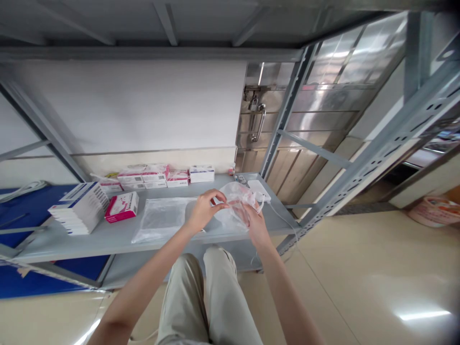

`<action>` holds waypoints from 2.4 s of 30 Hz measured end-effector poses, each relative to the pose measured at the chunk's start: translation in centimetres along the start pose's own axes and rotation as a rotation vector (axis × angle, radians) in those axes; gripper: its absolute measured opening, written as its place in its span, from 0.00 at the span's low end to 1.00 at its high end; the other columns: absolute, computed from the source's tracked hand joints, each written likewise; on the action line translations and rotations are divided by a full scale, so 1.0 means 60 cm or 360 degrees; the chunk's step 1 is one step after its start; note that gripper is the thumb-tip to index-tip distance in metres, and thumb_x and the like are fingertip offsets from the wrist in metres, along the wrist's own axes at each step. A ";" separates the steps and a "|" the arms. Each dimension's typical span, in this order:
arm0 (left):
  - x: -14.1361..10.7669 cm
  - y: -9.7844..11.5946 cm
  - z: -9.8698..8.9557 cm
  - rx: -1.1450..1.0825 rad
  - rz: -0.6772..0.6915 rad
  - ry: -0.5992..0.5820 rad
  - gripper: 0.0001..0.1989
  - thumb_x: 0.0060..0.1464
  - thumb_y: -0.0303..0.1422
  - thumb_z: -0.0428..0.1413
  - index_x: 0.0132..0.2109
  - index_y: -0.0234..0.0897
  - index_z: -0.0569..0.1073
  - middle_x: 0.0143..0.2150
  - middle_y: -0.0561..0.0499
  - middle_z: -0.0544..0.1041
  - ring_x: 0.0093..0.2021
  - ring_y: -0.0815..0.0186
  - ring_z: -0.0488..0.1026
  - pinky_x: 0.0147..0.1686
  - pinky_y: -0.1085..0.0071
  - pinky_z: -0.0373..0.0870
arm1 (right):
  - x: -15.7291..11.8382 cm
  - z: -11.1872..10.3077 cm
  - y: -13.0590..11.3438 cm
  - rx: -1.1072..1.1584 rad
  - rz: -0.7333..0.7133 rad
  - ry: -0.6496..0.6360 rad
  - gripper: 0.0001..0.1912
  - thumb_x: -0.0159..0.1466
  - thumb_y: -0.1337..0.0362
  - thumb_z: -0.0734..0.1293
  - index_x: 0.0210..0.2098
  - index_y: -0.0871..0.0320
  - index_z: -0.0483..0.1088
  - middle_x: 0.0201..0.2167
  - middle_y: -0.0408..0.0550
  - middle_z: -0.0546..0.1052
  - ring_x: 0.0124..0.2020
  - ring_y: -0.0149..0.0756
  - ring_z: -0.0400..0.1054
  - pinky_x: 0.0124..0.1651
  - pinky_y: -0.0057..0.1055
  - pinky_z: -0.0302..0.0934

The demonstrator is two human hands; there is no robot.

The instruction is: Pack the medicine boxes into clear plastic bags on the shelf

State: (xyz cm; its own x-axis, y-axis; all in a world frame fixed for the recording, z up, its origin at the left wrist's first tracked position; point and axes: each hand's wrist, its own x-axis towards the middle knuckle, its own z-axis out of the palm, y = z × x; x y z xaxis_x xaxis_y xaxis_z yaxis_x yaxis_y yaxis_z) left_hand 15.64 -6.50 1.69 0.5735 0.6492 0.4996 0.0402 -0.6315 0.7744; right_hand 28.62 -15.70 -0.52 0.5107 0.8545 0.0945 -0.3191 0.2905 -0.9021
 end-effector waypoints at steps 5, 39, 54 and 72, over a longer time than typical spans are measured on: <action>-0.009 0.003 0.001 -0.0044 0.0006 0.0167 0.06 0.50 0.32 0.62 0.28 0.37 0.74 0.28 0.54 0.76 0.31 0.70 0.72 0.32 0.74 0.65 | 0.004 -0.004 0.010 -0.0019 0.0024 0.0159 0.26 0.53 0.55 0.69 0.51 0.51 0.70 0.32 0.39 0.78 0.21 0.27 0.66 0.23 0.24 0.60; -0.024 0.031 -0.026 0.0160 0.0299 0.0120 0.13 0.58 0.43 0.55 0.41 0.39 0.75 0.39 0.48 0.76 0.38 0.64 0.72 0.39 0.69 0.68 | -0.012 0.009 -0.016 0.0561 0.0394 0.0002 0.17 0.50 0.58 0.71 0.41 0.49 0.73 0.32 0.44 0.81 0.43 0.45 0.75 0.41 0.39 0.73; -0.032 0.022 -0.027 0.1013 0.0891 0.0342 0.08 0.58 0.37 0.56 0.41 0.40 0.77 0.34 0.51 0.80 0.34 0.65 0.74 0.35 0.68 0.68 | -0.022 0.020 -0.014 0.0550 0.0378 -0.0043 0.22 0.49 0.56 0.72 0.44 0.49 0.72 0.38 0.42 0.81 0.52 0.42 0.70 0.50 0.40 0.69; -0.027 0.010 -0.017 0.0877 0.0875 0.0453 0.09 0.62 0.30 0.51 0.40 0.40 0.76 0.34 0.51 0.80 0.34 0.66 0.75 0.37 0.67 0.72 | -0.034 0.018 -0.019 0.0538 0.0334 -0.0186 0.29 0.54 0.55 0.69 0.55 0.49 0.66 0.44 0.47 0.79 0.55 0.44 0.68 0.57 0.46 0.62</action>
State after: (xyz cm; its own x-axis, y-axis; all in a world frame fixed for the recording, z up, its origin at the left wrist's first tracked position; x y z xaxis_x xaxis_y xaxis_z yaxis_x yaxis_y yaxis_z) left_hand 13.88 -7.52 1.76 0.4022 0.2227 0.8881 0.2523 -0.9594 0.1263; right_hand 27.10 -17.31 0.77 0.3190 0.9477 -0.0118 -0.6607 0.2134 -0.7197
